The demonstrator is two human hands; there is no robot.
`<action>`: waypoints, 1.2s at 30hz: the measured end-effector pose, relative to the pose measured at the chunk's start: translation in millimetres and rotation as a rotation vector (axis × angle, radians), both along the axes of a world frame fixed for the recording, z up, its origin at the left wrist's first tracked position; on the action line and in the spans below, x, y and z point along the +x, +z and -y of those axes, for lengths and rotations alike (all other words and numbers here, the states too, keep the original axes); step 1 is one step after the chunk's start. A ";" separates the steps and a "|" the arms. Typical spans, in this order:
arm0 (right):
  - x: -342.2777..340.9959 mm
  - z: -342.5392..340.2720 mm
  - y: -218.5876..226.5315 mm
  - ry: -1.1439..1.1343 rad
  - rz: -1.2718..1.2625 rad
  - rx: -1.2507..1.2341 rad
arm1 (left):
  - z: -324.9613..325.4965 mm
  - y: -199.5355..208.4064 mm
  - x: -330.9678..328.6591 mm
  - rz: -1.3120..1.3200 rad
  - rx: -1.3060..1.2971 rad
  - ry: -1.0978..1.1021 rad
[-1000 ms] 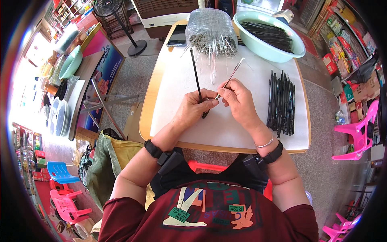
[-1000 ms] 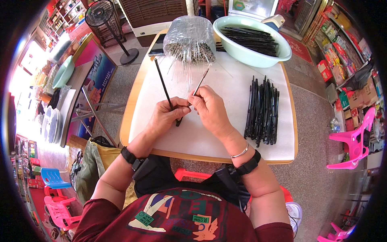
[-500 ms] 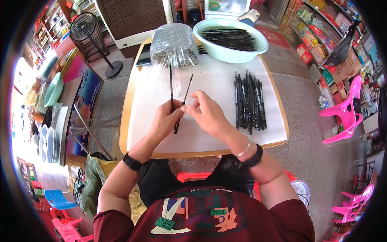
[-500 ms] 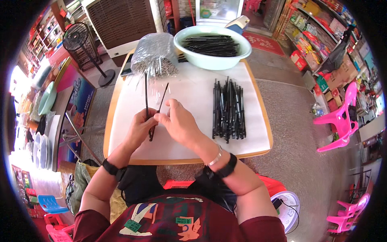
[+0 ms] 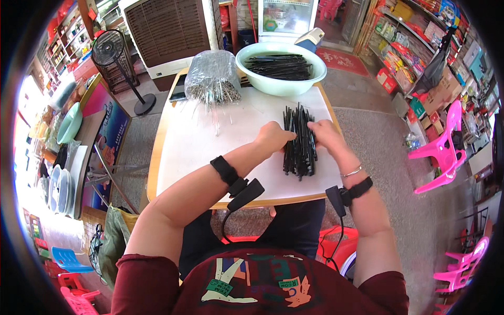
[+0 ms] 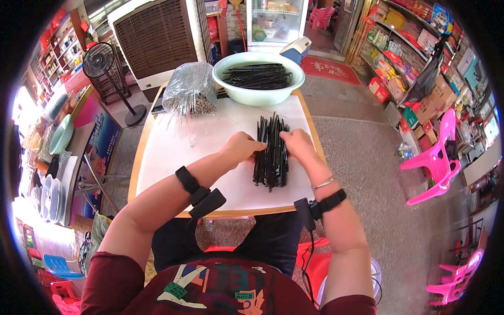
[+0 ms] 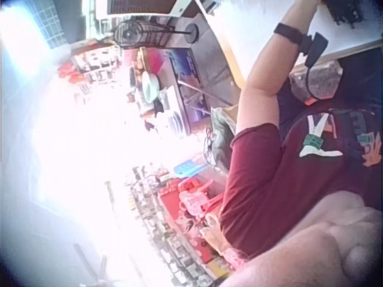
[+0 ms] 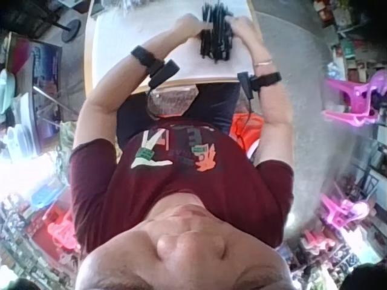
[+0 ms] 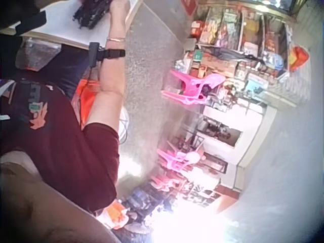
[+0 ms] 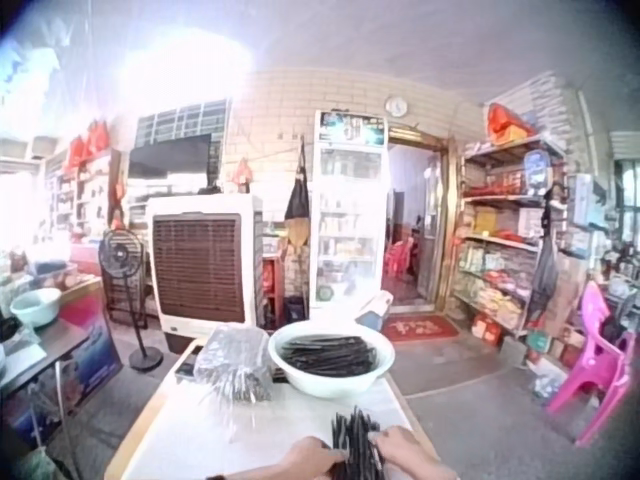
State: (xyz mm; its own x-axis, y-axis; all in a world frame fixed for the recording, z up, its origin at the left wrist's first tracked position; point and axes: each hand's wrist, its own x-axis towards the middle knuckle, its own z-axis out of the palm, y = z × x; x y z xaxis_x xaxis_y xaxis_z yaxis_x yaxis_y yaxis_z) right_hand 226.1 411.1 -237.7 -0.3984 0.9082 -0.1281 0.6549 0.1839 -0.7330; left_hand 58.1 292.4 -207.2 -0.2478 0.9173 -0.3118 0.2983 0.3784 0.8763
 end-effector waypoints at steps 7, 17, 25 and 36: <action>-31.4 54.1 20.3 0.089 -0.295 -0.221 | 2.5 -8.2 6.3 0.039 0.016 0.023; -36.1 85.4 39.0 0.131 -0.783 -0.515 | 20.9 -11.2 27.2 0.005 0.233 0.126; -52.0 112.7 38.8 0.176 -0.879 -0.072 | 60.0 4.5 7.0 -0.270 0.733 0.033; -57.9 126.2 74.0 0.258 -1.014 -0.062 | 71.5 19.5 1.6 0.100 0.698 -0.063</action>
State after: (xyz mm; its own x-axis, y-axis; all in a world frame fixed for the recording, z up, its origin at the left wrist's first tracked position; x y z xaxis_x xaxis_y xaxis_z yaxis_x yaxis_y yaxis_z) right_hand 168.2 284.9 -163.7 -0.5260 0.7836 0.3306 -0.3257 0.1735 -0.9294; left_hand 59.7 220.9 -187.7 -0.1885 0.9227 0.3362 0.2064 -0.2975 0.9321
